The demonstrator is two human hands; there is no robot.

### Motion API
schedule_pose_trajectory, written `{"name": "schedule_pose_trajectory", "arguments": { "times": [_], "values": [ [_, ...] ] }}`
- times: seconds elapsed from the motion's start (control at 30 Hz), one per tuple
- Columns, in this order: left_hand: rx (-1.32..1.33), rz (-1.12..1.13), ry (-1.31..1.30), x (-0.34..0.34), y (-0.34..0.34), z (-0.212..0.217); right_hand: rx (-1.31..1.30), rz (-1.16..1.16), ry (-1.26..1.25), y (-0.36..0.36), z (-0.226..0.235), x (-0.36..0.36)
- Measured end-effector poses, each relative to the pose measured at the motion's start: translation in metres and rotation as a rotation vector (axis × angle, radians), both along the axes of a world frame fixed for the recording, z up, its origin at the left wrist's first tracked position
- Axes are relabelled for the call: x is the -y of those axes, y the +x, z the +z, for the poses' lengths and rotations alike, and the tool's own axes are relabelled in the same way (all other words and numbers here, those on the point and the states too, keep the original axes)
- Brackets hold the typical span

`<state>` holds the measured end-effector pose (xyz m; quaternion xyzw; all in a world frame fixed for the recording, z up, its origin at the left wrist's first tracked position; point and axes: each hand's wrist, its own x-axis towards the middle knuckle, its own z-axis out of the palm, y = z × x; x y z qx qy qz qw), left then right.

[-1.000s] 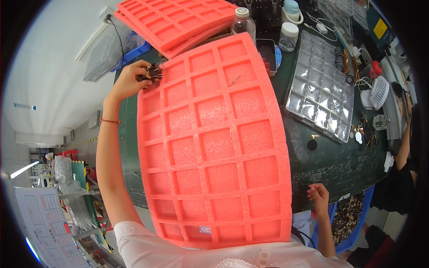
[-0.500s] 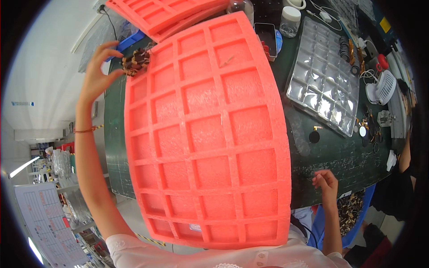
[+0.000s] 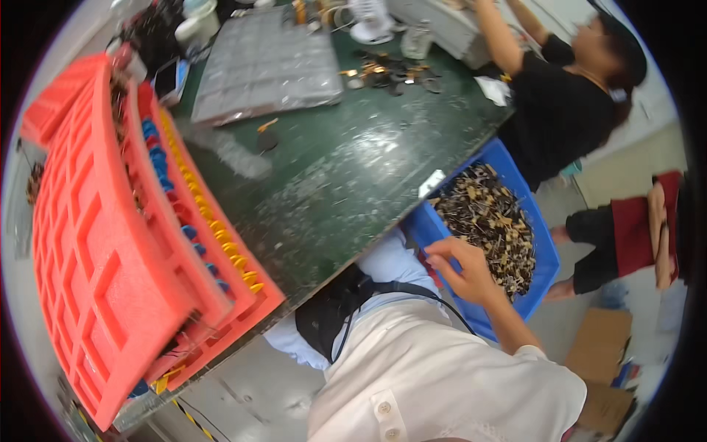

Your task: Manually assembling small circular electronic components and placing them into organized trays.

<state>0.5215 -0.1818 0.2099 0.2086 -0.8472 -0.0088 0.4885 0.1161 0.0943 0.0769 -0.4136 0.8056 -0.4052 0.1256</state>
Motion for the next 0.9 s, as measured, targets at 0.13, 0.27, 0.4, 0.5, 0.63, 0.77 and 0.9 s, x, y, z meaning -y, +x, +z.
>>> {"name": "schedule_pose_trajectory", "arguments": {
  "times": [0.13, 0.27, 0.4, 0.5, 0.63, 0.77, 0.9],
  "values": [
    [-0.248, -0.683, 0.356, -0.070, -0.007, -0.090, -0.134, -0.149, 0.037, -0.066, -0.019, -0.049],
    [-0.103, -0.784, 0.543, -0.120, -0.145, -0.085, -0.211, -0.195, -0.021, -0.193, -0.039, -0.029],
    [0.252, -1.192, 0.466, -0.117, -0.250, -0.105, -0.342, -0.236, -0.016, -0.280, -0.068, 0.032],
    [0.349, -1.186, 0.391, -0.121, -0.337, -0.107, -0.464, -0.424, 0.156, -0.309, -0.074, 0.074],
    [0.243, -1.143, 1.032, -0.136, -0.452, -0.142, -0.398, -0.465, -0.043, -0.321, -0.081, 0.083],
    [0.214, -1.116, 1.395, -0.105, -0.511, -0.188, -0.440, -0.478, -0.099, -0.279, -0.073, 0.080],
    [0.415, -0.945, 1.654, -0.093, -0.526, -0.200, -0.448, -0.391, -0.107, -0.230, -0.060, 0.042]
  ]
}}
